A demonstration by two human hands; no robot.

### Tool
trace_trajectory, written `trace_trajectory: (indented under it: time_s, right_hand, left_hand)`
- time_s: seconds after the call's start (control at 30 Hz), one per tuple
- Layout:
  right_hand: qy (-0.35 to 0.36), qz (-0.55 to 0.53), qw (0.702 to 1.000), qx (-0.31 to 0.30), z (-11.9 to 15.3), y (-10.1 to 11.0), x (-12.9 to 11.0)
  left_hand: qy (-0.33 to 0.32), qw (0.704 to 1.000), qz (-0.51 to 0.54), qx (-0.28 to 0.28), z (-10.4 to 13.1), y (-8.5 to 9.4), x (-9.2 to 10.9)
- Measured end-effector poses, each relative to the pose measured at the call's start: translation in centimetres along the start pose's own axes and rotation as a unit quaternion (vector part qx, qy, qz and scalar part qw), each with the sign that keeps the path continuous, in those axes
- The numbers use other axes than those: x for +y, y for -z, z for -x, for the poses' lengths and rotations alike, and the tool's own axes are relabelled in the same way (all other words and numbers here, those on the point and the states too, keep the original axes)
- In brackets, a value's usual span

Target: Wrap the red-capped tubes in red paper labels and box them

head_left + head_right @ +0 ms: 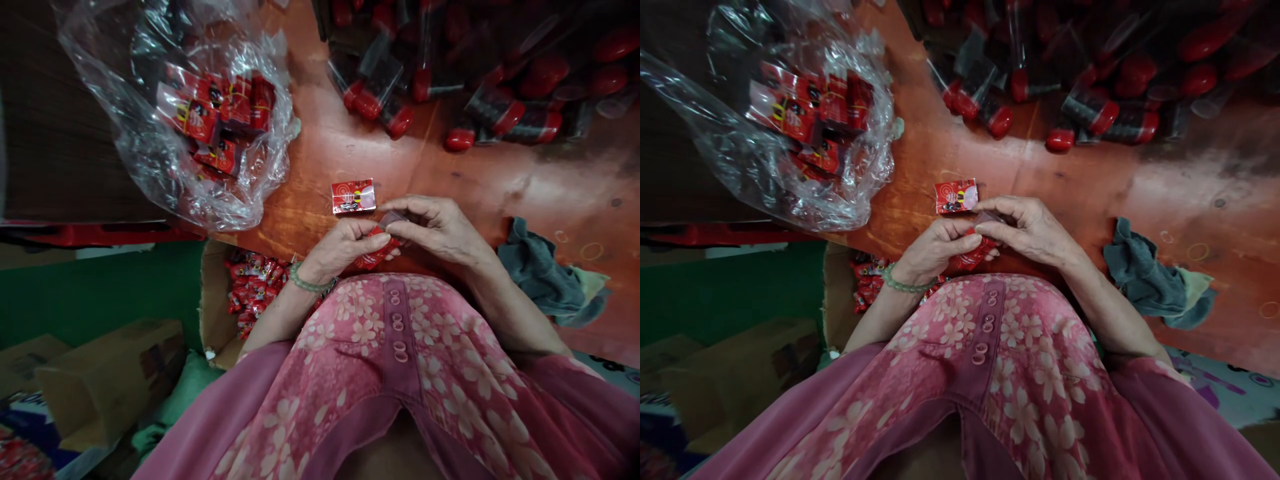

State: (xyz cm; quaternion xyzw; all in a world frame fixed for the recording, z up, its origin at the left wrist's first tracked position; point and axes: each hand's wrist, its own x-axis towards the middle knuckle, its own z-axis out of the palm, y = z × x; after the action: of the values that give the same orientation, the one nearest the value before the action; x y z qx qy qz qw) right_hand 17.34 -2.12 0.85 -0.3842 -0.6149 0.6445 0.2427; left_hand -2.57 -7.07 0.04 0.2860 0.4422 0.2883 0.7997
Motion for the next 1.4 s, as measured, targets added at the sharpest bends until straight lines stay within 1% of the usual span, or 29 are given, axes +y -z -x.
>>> trace_trajectory:
  time_s: [0.1,0.23,0.3,0.4,0.47,0.5,0.6,0.7,0.8,0.93,1.03,1.1,1.2,1.3,1.4]
  right_hand:
    - [-0.018,-0.021,1.0,0.002,0.1,0.3,0.0]
    - [-0.02,-0.03,0.997,0.065,0.5,-0.3,0.6]
    - [-0.021,-0.009,0.997,0.07,0.7,-0.8,0.8]
    - [0.023,0.044,0.997,0.057,0.5,-1.4,1.0]
    - [0.055,0.069,0.994,0.068,0.3,-1.4,0.9]
    - [0.06,0.071,0.993,0.075,0.2,-1.4,0.9]
    - [0.052,0.066,0.993,0.078,-0.2,-1.2,1.0]
    - [0.047,0.065,0.994,0.076,-0.3,-1.1,1.3]
    - [0.035,0.062,0.994,0.078,-0.3,-0.9,1.6]
    - [-0.01,0.058,0.997,0.052,-0.4,-0.8,1.8]
    - [-0.024,0.033,0.995,0.092,-0.5,-1.1,2.0]
    - [-0.011,0.02,0.992,0.121,-0.6,-1.4,2.1]
    - [0.014,0.013,0.991,0.134,-0.6,-2.0,2.0]
    - [0.031,0.027,0.992,0.121,-0.5,-2.4,1.7]
    - [0.083,0.073,0.992,0.054,-0.5,-2.5,1.4]
  left_hand:
    - [-0.006,0.999,0.031,0.013,-0.3,0.0,-0.1]
    - [-0.007,0.999,0.052,0.001,-0.4,0.2,-0.3]
    - [-0.008,0.999,0.053,-0.002,-0.5,0.3,-0.5]
    - [-0.022,0.999,0.042,0.013,-0.9,0.3,-0.8]
    - [-0.027,0.998,0.047,0.019,-1.3,0.1,-0.8]
    - [-0.025,0.998,0.058,0.017,-1.3,0.1,-0.8]
    - [0.004,0.995,0.102,-0.001,-1.1,0.2,-0.7]
    - [0.038,0.991,0.125,-0.016,-0.4,0.6,-1.0]
    - [0.045,0.991,0.123,-0.021,0.3,1.0,-1.5]
    - [0.059,0.987,0.148,-0.028,0.5,1.2,-1.8]
    - [0.071,0.982,0.175,-0.029,0.4,1.1,-1.6]
    - [0.073,0.981,0.178,-0.029,0.3,1.0,-1.7]
    - [0.057,0.986,0.158,-0.019,0.4,0.8,-2.0]
    - [0.018,0.994,0.108,0.002,1.0,0.8,-2.1]
    - [-0.022,0.998,0.041,0.036,2.9,1.2,-1.8]
